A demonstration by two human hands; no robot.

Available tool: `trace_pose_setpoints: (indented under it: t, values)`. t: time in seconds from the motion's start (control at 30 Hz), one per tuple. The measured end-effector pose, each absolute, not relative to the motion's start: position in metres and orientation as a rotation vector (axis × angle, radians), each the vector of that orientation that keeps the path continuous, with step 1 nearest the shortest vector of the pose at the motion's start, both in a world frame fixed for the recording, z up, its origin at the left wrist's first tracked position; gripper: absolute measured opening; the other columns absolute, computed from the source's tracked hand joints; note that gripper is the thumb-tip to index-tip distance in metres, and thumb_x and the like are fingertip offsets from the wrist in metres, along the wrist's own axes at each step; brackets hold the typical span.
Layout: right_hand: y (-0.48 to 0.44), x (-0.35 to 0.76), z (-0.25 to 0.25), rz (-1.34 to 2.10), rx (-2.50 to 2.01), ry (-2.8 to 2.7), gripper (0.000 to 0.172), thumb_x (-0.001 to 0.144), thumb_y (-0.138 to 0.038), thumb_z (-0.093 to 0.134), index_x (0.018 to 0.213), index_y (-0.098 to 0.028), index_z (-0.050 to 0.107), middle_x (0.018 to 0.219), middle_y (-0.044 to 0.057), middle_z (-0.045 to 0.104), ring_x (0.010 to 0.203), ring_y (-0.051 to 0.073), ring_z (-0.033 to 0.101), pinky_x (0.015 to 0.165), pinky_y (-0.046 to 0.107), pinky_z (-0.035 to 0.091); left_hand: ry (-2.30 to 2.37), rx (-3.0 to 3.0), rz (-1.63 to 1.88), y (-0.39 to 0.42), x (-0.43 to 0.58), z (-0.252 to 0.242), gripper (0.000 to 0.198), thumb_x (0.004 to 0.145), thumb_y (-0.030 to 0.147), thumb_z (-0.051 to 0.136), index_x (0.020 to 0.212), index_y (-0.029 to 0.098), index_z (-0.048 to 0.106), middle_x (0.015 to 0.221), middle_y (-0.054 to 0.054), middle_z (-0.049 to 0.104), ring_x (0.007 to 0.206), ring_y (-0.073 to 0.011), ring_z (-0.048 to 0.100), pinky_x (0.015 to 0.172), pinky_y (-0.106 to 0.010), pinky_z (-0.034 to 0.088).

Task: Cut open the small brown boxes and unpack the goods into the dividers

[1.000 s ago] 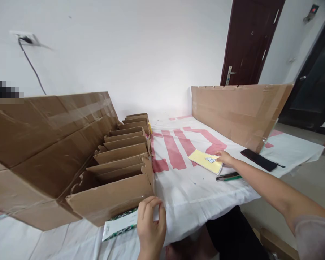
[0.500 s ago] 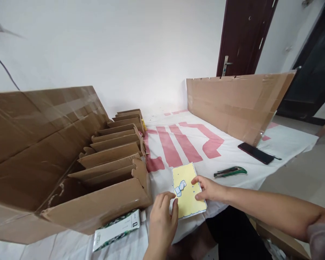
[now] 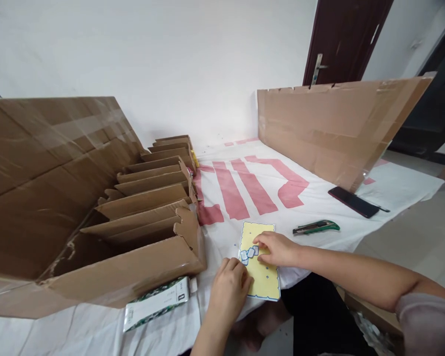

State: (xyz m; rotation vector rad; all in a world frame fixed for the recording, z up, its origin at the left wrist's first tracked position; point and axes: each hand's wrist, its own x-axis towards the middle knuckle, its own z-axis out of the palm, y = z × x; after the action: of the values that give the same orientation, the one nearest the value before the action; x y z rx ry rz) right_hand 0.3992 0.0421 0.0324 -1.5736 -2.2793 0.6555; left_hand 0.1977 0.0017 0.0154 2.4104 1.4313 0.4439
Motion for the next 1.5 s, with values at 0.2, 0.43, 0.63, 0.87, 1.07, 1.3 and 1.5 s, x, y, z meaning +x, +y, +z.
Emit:
trace_pose_setpoints:
  t: [0.2, 0.43, 0.63, 0.87, 1.07, 1.3, 1.5]
  values:
    - [0.069, 0.375, 0.025, 0.782, -1.566, -2.429, 0.035, 0.06, -0.019, 0.083, 0.092, -0.018, 0.067, 0.089, 0.003, 0.066, 0.083, 0.019, 0.06, 0.069, 0.026, 0.044, 1.448, 2.354, 0.423, 0.004, 0.196, 0.017, 0.011, 0.081, 0.015, 0.056, 0.071, 0.02, 0.055, 0.084, -0.005, 0.061, 0.088, -0.023, 0.055, 0.077, -0.035, 0.044]
    - [0.086, 0.394, 0.009, 1.171, -1.36, -2.159, 0.017, 0.064, -0.016, 0.076, 0.073, -0.018, 0.063, 0.07, -0.004, 0.061, 0.062, 0.01, 0.051, 0.055, 0.02, 0.036, 1.454, 2.185, 0.596, 0.01, 0.192, 0.009, 0.005, 0.08, 0.017, 0.055, 0.079, 0.022, 0.056, 0.088, -0.003, 0.06, 0.087, -0.0211, 0.058, 0.077, -0.034, 0.045]
    - [0.084, 0.397, -0.001, 1.37, -1.101, -1.814, 0.019, 0.067, -0.026, 0.073, 0.075, -0.017, 0.059, 0.067, -0.005, 0.054, 0.059, 0.008, 0.045, 0.055, 0.02, 0.036, 1.62, 1.815, 0.933, 0.022, 0.198, 0.005, 0.031, 0.08, 0.038, 0.059, 0.106, 0.021, 0.056, 0.083, -0.002, 0.062, 0.067, -0.0181, 0.058, 0.067, -0.033, 0.047]
    - [0.076, 0.391, 0.006, 1.363, -0.992, -1.994, 0.02, 0.072, -0.031, 0.075, 0.082, -0.015, 0.067, 0.065, -0.005, 0.053, 0.058, 0.008, 0.044, 0.053, 0.02, 0.035, 1.4, 1.564, 0.893, 0.036, 0.205, 0.01, 0.024, 0.076, 0.038, 0.057, 0.091, 0.02, 0.065, 0.079, -0.003, 0.069, 0.066, -0.0169, 0.06, 0.064, -0.028, 0.045]
    - [0.081, 0.395, 0.008, 0.852, -1.38, -2.027, 0.014, 0.074, -0.014, 0.074, 0.085, -0.018, 0.069, 0.076, -0.001, 0.064, 0.07, 0.012, 0.056, 0.068, 0.025, 0.043, 1.547, 1.455, 0.982, 0.042, 0.207, 0.008, 0.019, 0.073, 0.04, 0.059, 0.078, 0.021, 0.062, 0.066, 0.0, 0.064, 0.061, -0.0174, 0.058, 0.059, -0.027, 0.041]
    - [0.084, 0.401, 0.002, 0.528, -1.561, -2.09, 0.029, 0.072, -0.025, 0.079, 0.097, -0.018, 0.066, 0.101, 0.007, 0.061, 0.099, 0.023, 0.054, 0.086, 0.034, 0.043, 1.457, 1.33, 1.027, 0.039, 0.207, 0.003, 0.026, 0.071, 0.045, 0.065, 0.077, 0.021, 0.059, 0.064, 0.001, 0.06, 0.057, -0.0139, 0.052, 0.055, -0.024, 0.039]
    - [0.085, 0.398, -0.001, 0.629, -1.59, -1.905, 0.018, 0.071, -0.011, 0.074, 0.083, -0.018, 0.062, 0.083, 0.0, 0.06, 0.078, 0.015, 0.056, 0.073, 0.026, 0.042, 1.373, 1.201, 1.054, 0.041, 0.205, 0.005, 0.031, 0.067, 0.047, 0.069, 0.074, 0.019, 0.057, 0.06, 0.001, 0.061, 0.056, -0.0128, 0.053, 0.054, -0.024, 0.041]
